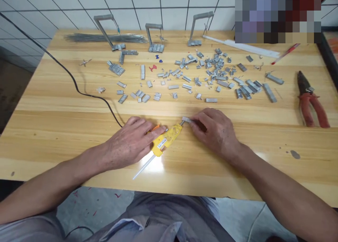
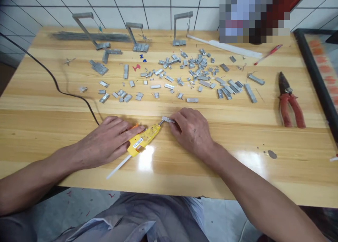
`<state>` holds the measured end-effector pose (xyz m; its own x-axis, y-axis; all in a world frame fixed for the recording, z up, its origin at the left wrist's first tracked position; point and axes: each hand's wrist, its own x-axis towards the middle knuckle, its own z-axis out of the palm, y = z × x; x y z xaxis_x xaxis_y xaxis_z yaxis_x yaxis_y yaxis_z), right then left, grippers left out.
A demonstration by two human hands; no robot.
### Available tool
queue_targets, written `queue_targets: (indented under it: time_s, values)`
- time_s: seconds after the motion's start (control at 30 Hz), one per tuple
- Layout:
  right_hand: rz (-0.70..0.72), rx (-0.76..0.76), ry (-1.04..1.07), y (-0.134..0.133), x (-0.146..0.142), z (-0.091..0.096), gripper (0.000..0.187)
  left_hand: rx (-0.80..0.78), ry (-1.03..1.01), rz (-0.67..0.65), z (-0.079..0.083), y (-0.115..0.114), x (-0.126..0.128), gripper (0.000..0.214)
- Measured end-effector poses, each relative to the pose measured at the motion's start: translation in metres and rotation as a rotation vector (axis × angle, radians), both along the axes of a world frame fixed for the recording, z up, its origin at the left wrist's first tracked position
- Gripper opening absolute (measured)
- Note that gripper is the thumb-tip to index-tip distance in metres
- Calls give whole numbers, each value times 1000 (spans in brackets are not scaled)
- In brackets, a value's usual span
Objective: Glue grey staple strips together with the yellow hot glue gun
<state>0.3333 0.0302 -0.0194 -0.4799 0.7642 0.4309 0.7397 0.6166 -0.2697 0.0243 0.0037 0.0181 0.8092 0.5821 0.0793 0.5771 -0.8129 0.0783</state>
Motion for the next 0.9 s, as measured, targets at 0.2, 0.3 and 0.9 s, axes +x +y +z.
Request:
queue_targets:
  time_s: [0.2,0.3,0.9]
  values:
    - [1,14,7,-1,-1,-2,10,36,9,0,2,-2,6,43]
    - [-4,1,6,-2,-1,-3,10,41,24,-3,3,-2,7,43]
    - [-7,-14,2,-2,-1,-1,10,33,3,-2,3,-3,6,45]
